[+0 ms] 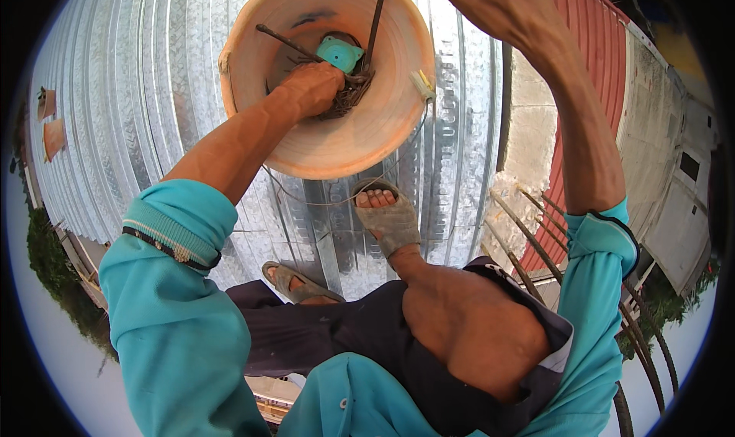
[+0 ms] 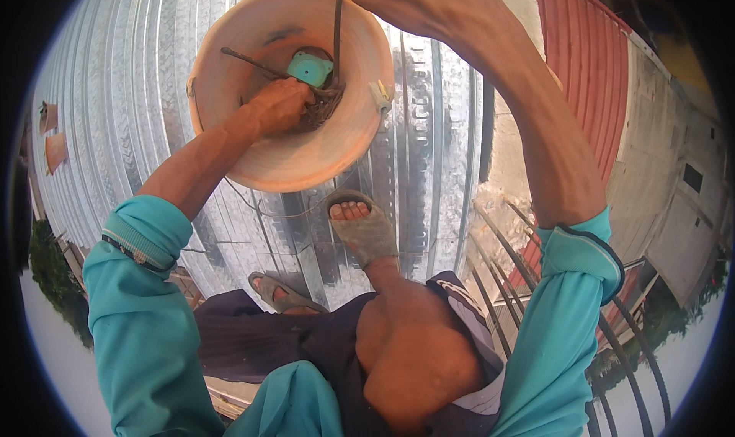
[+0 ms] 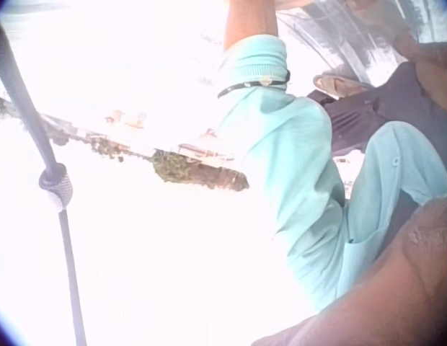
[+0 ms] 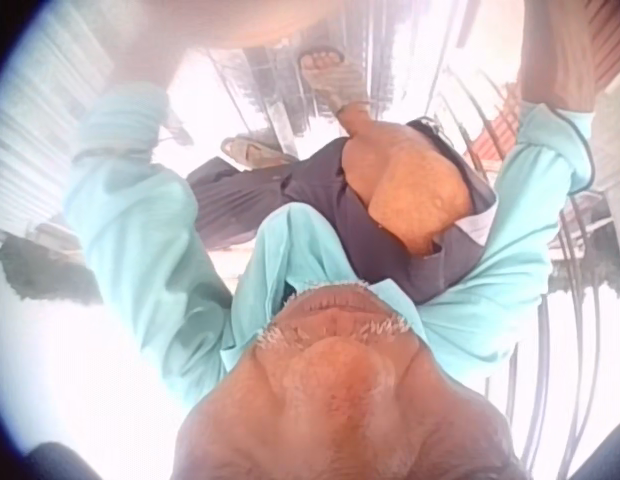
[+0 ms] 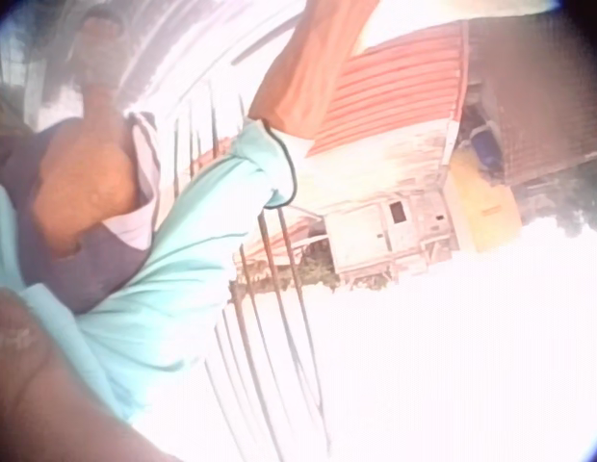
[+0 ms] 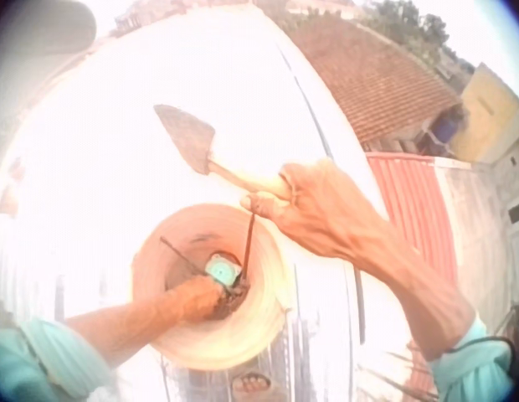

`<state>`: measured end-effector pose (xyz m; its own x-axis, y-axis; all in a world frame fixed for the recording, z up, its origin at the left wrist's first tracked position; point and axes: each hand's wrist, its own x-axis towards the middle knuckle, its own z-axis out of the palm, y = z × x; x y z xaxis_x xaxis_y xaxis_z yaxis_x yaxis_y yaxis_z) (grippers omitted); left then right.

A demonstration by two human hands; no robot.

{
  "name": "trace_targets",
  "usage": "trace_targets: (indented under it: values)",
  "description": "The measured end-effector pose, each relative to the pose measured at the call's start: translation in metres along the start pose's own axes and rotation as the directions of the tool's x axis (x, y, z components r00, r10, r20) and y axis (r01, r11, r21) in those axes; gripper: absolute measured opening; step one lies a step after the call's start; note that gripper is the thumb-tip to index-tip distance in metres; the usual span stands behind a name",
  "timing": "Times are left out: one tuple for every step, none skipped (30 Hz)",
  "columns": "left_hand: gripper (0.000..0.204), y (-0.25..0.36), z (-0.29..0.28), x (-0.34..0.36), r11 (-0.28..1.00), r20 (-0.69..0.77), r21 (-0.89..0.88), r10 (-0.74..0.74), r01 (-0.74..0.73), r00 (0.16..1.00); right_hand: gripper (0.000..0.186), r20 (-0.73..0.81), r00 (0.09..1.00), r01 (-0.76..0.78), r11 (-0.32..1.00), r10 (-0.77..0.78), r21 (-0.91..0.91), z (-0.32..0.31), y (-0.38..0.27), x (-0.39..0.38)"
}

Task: The person secures a corrugated metal roof sheet to the roof structure using a hammer and nails. They repeatedly pick nails from a bucket, position them on the sheet, and hammer them in while walking along the roof surface.

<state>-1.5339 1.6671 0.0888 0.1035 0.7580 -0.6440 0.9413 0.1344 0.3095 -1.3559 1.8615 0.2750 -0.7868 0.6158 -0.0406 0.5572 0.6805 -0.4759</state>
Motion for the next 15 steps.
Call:
trace_targets:
  values:
    - [0.033,0.003,-0.001,0.0,1.0,0.02,-0.018,-0.008,0.008,1.0,0.064,0.003,1.0,-0.002,1.0,0.002,-0.014,0.001,0.003,0.001]
    - [0.033,0.006,-0.002,0.001,0.999,0.041,-0.036,-0.016,0.017,0.999,0.064,0.006,1.0,-0.004,1.0,0.004,-0.028,0.002,0.005,0.002]
    - [0.034,0.009,-0.001,0.001,0.998,0.061,-0.054,-0.025,0.028,0.998,0.063,0.009,1.0,-0.011,1.0,0.011,-0.013,0.004,0.006,0.002]
    - [0.034,0.007,0.0,0.002,0.997,0.071,-0.077,0.003,0.002,0.997,0.063,0.013,1.0,-0.018,1.0,0.018,0.002,0.005,0.007,0.001]
    - [0.035,0.004,0.001,0.003,0.995,0.08,-0.099,0.031,-0.023,0.996,0.062,0.016,1.0,-0.024,1.0,0.024,0.016,0.006,0.007,0.001]
    - [0.036,0.004,0.0,0.003,0.991,0.088,-0.121,0.061,-0.05,0.994,0.061,0.023,0.999,-0.029,0.999,0.028,0.028,0.006,0.008,0.001]
    - [0.035,0.006,0.0,0.003,0.989,0.1,-0.144,0.034,-0.019,0.994,0.06,0.029,0.999,-0.034,0.999,0.032,0.039,0.007,0.01,0.002]
    - [0.035,0.008,0.0,0.002,0.986,0.114,-0.167,0.007,0.012,0.994,0.059,0.035,0.999,-0.039,0.998,0.037,0.051,0.007,0.01,0.002]
    - [0.035,0.01,-0.002,0.0,0.981,0.128,-0.189,-0.023,0.047,0.992,0.058,0.055,0.998,-0.047,0.998,0.044,0.053,0.005,0.007,0.001]
    - [0.033,0.014,-0.003,-0.001,0.978,0.13,-0.192,-0.058,0.083,0.99,0.057,0.075,0.996,-0.055,0.997,0.051,0.054,-0.001,0.001,-0.001]
    - [0.032,0.019,-0.004,-0.001,0.974,0.133,-0.195,-0.093,0.118,0.987,0.056,0.095,0.994,-0.064,0.996,0.059,0.056,-0.003,-0.003,-0.001]
    - [0.03,0.022,-0.007,0.001,0.969,0.131,-0.197,-0.128,0.152,0.983,0.057,0.085,0.996,-0.048,0.997,0.042,0.068,-0.002,-0.003,-0.001]
    - [0.029,0.02,-0.002,0.004,0.972,0.111,-0.168,-0.147,0.165,0.983,0.057,0.074,0.997,-0.031,0.996,0.026,0.079,0.0,-0.003,0.0]
    - [0.027,0.017,0.01,0.009,0.974,0.09,-0.139,-0.167,0.178,0.982,0.057,0.063,0.998,-0.015,0.996,0.009,0.091,0.001,-0.003,0.001]
    - [0.026,0.017,0.013,0.01,0.975,0.074,-0.11,-0.186,0.193,0.98,0.058,0.069,0.998,-0.013,0.997,0.008,0.073,0.002,-0.004,0.002]
